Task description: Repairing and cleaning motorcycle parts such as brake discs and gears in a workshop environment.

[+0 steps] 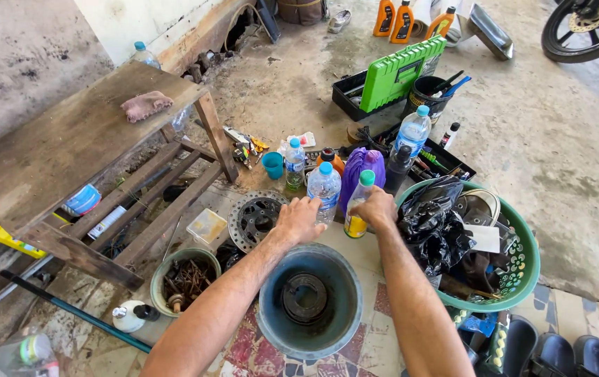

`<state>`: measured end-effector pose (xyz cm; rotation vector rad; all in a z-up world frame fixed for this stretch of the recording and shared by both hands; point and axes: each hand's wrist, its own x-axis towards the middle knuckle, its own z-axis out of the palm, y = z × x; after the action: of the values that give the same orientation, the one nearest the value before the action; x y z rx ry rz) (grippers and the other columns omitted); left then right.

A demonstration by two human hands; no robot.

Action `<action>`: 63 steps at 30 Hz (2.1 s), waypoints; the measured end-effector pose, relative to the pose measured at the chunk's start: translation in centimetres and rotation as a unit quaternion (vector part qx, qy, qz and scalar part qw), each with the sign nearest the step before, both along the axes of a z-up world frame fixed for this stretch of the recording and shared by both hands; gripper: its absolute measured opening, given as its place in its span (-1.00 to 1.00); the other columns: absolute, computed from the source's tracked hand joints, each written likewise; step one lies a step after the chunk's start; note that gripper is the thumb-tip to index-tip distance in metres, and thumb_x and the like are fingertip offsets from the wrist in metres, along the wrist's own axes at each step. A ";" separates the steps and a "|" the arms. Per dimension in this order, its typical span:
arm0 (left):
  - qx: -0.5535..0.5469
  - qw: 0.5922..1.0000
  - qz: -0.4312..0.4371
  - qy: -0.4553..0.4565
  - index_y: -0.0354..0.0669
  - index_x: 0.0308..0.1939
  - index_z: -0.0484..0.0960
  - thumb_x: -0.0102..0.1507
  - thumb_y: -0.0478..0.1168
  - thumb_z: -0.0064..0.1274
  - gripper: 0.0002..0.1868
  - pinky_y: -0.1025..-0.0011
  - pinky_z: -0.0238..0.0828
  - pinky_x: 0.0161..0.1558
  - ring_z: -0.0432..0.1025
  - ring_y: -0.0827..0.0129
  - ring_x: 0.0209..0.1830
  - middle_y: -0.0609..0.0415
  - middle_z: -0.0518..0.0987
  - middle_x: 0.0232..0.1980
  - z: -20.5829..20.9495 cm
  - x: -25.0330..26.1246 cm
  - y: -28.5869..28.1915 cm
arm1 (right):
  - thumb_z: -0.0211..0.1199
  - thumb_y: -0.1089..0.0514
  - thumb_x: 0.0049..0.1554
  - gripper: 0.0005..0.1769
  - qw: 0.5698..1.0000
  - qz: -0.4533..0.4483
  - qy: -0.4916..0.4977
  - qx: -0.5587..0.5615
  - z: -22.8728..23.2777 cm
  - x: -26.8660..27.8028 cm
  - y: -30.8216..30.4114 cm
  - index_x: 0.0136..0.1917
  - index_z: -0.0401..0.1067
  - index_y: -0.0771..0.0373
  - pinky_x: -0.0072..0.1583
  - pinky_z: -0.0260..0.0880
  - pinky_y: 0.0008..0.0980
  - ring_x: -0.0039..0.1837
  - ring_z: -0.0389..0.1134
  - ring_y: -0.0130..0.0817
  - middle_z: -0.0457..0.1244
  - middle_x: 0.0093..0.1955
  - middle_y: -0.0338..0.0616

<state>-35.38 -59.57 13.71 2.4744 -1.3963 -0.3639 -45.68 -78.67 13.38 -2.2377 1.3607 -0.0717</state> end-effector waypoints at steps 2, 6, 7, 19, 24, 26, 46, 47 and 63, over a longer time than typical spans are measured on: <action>0.007 1.000 0.004 -0.007 -0.10 0.28 0.41 0.19 0.08 0.23 -0.34 -0.06 0.28 0.25 0.33 0.04 0.29 -0.07 0.48 0.23 -0.3 0.1 -0.3 | 0.69 0.02 -0.25 -0.19 0.999 -0.025 -0.030 0.036 -0.9 0.3 0.0 0.28 0.51 -0.02 0.24 0.51 -0.13 0.20 0.48 -0.14 0.43 0.18 -0.07; 0.043 0.999 -0.003 -0.029 -0.15 0.26 0.42 0.22 0.05 0.24 -0.37 -0.08 0.29 0.25 0.34 0.00 0.29 -0.11 0.48 0.20 -0.9 0.2 0.0 | 0.64 0.10 -0.21 -0.18 0.988 -0.085 -0.075 0.102 -1.9 0.6 0.3 0.32 0.45 0.02 0.14 0.65 -0.10 0.17 0.51 -0.14 0.41 0.20 -0.05; 0.043 0.999 -0.001 -0.027 -0.15 0.26 0.42 0.22 0.05 0.24 -0.37 -0.08 0.29 0.25 0.34 0.00 0.29 -0.11 0.48 0.20 -1.3 0.4 0.1 | 0.64 0.10 -0.21 -0.18 0.989 -0.082 -0.074 0.102 -2.5 0.7 0.1 0.32 0.45 0.02 0.14 0.65 -0.10 0.17 0.51 -0.14 0.41 0.20 -0.05; 0.119 0.992 -0.020 -0.027 -0.18 0.38 0.32 0.26 0.00 0.21 -0.30 -0.11 0.23 0.30 0.30 0.06 0.33 -0.13 0.43 0.27 -3.5 1.3 1.2 | 0.58 0.21 -0.15 -0.33 0.985 -0.030 -0.087 0.147 -6.0 1.0 -0.7 0.25 0.50 0.14 0.03 0.61 -0.16 0.04 0.55 -0.10 0.47 0.10 0.02; 0.105 0.994 -0.011 -0.029 -0.15 0.41 0.29 0.25 0.01 0.22 -0.26 -0.12 0.20 0.31 0.28 0.04 0.35 -0.12 0.41 0.30 -2.6 1.1 2.0 | 0.62 0.22 -0.15 -0.37 0.986 -0.002 -0.135 0.097 -8.8 1.6 -2.3 0.22 0.56 0.11 -0.04 0.55 -0.29 -0.02 0.51 -0.27 0.47 0.06 -0.05; 0.109 0.993 -0.010 -0.032 -0.15 0.41 0.30 0.25 0.01 0.21 -0.27 -0.13 0.20 0.31 0.28 0.03 0.35 -0.12 0.41 0.29 -2.2 1.2 2.1 | 0.61 0.22 -0.15 -0.34 0.985 -0.018 -0.132 0.109 -8.2 1.8 -2.0 0.24 0.53 0.09 -0.05 0.57 -0.26 -0.02 0.51 -0.26 0.45 0.05 -0.06; 0.042 0.994 0.030 -0.094 -0.13 0.23 0.43 0.19 0.03 0.26 -0.38 -0.13 0.24 0.27 0.31 0.00 0.32 -0.08 0.48 0.20 3.0 3.7 3.6 | 0.68 0.10 -0.21 0.08 0.989 0.076 -0.106 -0.076 3.1 2.8 0.4 0.48 0.20 0.07 0.35 0.34 -0.05 0.35 0.28 0.18 0.07 0.45 0.16; 0.050 0.993 0.035 -0.100 -0.13 0.23 0.43 0.21 0.04 0.25 -0.39 -0.15 0.22 0.27 0.31 0.02 0.31 -0.08 0.48 0.21 3.8 3.9 3.9 | 0.64 0.11 -0.17 0.04 0.985 0.088 -0.113 -0.094 4.5 2.8 1.0 0.49 0.19 0.06 0.32 0.37 -0.02 0.34 0.29 0.21 0.07 0.46 0.15; -0.082 0.963 0.205 -0.155 -0.04 -0.01 0.63 0.17 0.05 0.27 -0.59 0.04 0.43 0.14 0.49 0.09 0.12 0.00 0.62 0.01 11.8 9.8 14.5 | 0.48 0.05 -0.05 -0.19 0.874 0.406 -0.207 -0.167 14.4 8.8 8.9 0.43 0.26 0.08 0.19 0.41 0.09 0.27 0.34 0.20 0.14 0.45 0.12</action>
<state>-25.60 -45.08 25.55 2.6681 -0.9206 0.2275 -36.91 -69.74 27.74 -2.6888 0.1276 -0.4839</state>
